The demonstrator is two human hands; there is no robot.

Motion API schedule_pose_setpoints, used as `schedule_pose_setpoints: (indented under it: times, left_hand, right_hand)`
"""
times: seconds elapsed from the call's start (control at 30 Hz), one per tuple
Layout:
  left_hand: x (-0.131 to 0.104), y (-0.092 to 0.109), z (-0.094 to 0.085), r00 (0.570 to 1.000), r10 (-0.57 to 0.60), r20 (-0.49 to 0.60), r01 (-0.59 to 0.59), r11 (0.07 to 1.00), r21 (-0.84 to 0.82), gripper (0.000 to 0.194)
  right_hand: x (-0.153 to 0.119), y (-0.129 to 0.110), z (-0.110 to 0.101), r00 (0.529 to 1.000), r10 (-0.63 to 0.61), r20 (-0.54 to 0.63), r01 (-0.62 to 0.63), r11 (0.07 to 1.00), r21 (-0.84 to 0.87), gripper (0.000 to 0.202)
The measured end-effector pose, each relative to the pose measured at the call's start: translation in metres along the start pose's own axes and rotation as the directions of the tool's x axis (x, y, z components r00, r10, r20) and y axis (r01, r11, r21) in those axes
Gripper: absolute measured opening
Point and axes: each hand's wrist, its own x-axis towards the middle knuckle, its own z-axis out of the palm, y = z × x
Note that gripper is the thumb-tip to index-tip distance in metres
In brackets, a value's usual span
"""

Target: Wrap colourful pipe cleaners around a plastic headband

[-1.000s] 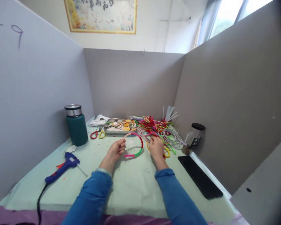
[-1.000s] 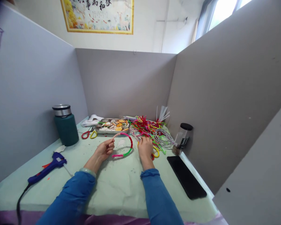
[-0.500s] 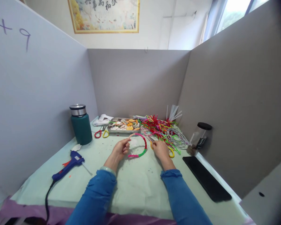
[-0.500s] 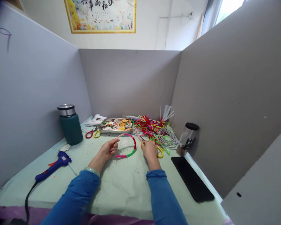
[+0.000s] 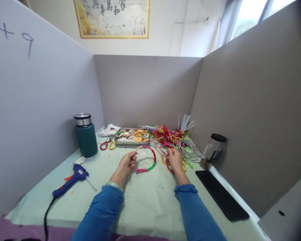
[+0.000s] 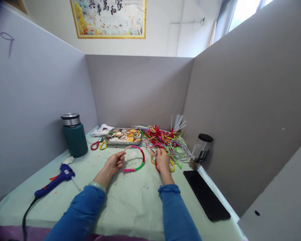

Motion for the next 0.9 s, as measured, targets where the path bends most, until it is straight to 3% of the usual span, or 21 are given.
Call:
schedule_pose_setpoints:
  times: [0.17, 0.33, 0.6, 0.67, 0.77, 0.83, 0.9]
  left_hand:
    - [-0.001, 0.0, 0.001, 1.0, 0.012, -0.022, -0.011, 1.0, 0.029, 0.006]
    - [0.0, -0.002, -0.001, 0.999, 0.038, -0.035, -0.036, 0.998, 0.059, 0.007]
    - [0.001, -0.004, -0.001, 0.999, 0.038, -0.003, -0.037, 0.996, 0.084, 0.011]
    - [0.001, -0.004, 0.0, 0.999, 0.035, 0.0, -0.035, 0.996, 0.086, 0.012]
    - [0.0, -0.003, 0.0, 1.0, 0.031, 0.001, -0.031, 0.996, 0.086, 0.011]
    - [0.0, -0.002, 0.001, 1.0, 0.028, -0.003, -0.028, 0.996, 0.085, 0.01]
    - [-0.001, -0.002, 0.001, 1.0, 0.027, -0.007, -0.026, 0.996, 0.083, 0.01]
  right_hand:
    - [0.004, 0.005, 0.007, 0.995, 0.101, 0.004, -0.098, 0.952, 0.291, 0.038]
    - [0.0, -0.002, 0.005, 0.988, 0.153, 0.04, -0.153, 0.87, 0.469, 0.035]
    - [-0.009, -0.025, 0.009, 0.98, -0.033, 0.197, -0.129, 0.646, 0.752, 0.04]
    - [-0.008, -0.024, 0.01, 0.99, -0.022, 0.138, -0.078, 0.73, 0.679, 0.042]
    - [-0.007, -0.017, 0.01, 0.999, -0.014, 0.031, 0.003, 0.942, 0.336, 0.042]
    - [-0.007, -0.012, 0.01, 0.999, -0.042, 0.015, 0.04, 0.988, 0.146, 0.032]
    - [-0.009, -0.009, 0.01, 0.997, -0.078, 0.016, 0.077, 0.994, 0.079, 0.019]
